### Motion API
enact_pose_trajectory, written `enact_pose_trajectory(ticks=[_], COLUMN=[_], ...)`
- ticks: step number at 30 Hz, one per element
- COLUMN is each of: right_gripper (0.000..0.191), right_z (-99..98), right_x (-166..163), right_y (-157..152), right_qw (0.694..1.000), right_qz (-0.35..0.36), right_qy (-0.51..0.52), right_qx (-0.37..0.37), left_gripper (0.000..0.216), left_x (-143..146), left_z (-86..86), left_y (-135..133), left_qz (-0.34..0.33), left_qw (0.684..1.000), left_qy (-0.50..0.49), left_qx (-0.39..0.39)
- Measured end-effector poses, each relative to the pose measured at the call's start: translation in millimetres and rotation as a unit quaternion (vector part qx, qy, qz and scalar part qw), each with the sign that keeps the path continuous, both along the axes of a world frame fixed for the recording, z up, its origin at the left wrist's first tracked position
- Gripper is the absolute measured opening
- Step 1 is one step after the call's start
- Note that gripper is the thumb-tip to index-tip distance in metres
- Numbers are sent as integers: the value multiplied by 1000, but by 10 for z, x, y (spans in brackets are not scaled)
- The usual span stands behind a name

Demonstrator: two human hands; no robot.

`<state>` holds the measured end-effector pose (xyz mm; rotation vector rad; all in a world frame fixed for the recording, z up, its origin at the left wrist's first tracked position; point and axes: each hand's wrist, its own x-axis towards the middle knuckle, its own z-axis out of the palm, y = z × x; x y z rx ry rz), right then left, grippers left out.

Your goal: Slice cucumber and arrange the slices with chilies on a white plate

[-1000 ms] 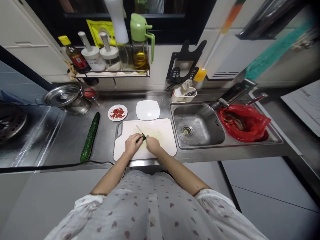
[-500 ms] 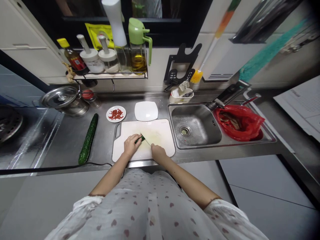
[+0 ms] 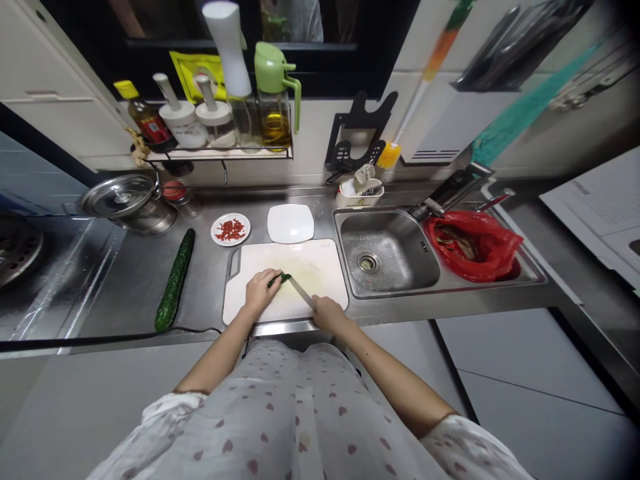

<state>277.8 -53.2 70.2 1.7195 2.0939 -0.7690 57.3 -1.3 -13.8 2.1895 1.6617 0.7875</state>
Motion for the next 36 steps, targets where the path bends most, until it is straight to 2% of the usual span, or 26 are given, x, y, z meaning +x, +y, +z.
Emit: enact_pose_trajectory(ticks=[5, 13, 18, 24, 32, 36], right_gripper=[24, 32, 40, 38, 34, 34], right_z=[87, 130, 103, 22, -56, -73], right_x=[137, 81, 84, 124, 160, 178], right_y=[68, 214, 240, 248, 255, 248], right_qw=[999, 994, 985, 974, 962, 955], right_qz=[-19, -18, 2, 26, 41, 55], right_qy=[-5, -44, -66, -85, -64, -54], right_qx=[41, 99, 160, 209, 264, 286], left_gripper=[26, 30, 33, 36, 34, 36], left_x=[-7, 15, 36, 14, -20, -12], left_z=[57, 137, 185, 242, 251, 355], left_y=[3, -39, -49, 2, 113, 188], left_qz=[13, 37, 58, 147, 132, 159], left_qw=[1000, 999, 997, 980, 976, 971], left_qy=[6, -7, -22, -87, -107, -134], left_qx=[-11, -14, -42, -103, -134, -120])
